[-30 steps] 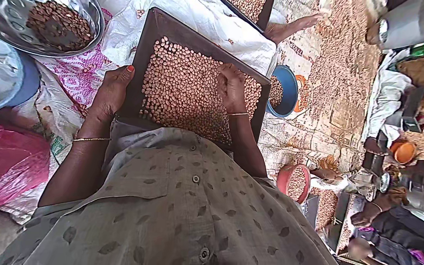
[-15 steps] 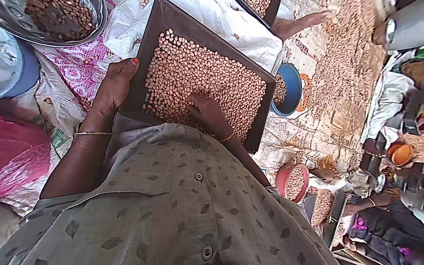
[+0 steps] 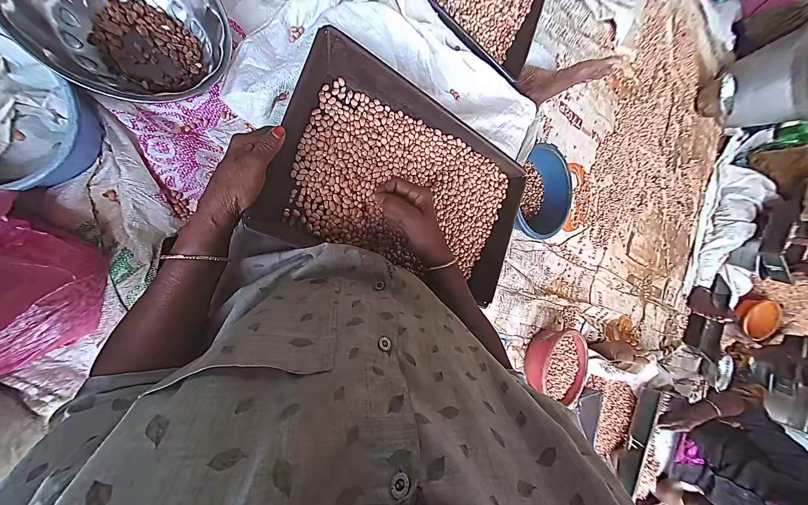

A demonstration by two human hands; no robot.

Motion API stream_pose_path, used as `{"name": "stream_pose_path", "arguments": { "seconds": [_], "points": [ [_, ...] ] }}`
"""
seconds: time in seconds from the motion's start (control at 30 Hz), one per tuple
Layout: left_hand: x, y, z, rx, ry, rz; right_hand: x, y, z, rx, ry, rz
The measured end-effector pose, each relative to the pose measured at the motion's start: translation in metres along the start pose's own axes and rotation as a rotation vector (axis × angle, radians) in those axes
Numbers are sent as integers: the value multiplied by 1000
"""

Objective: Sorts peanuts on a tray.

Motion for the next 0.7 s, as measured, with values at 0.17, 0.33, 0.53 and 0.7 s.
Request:
{"name": "stream_pose_path", "arguments": {
  "seconds": [0.17, 0.33, 0.53, 0.7],
  "points": [
    [0, 2, 1, 7, -8, -1, 0, -16, -35, 114, -9, -286],
    [0, 2, 1, -2, -3, 1, 45, -5, -65, 18, -233, 471],
    [-1, -1, -2, 15, 8, -38, 83, 2, -60, -93, -311, 1150],
    [0, -3, -3, 22, 9, 0, 61, 2, -58, -10, -239, 542]
  ]
}}
Point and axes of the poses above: each hand's wrist, its own z-axis away from the middle knuckle, its own x-axis out of the palm, y = z × x, the point moved 2 cm from there along -z, towards the middle knuckle, and after that the axes turned 11 degrees about -x, right-handed, at the moved point
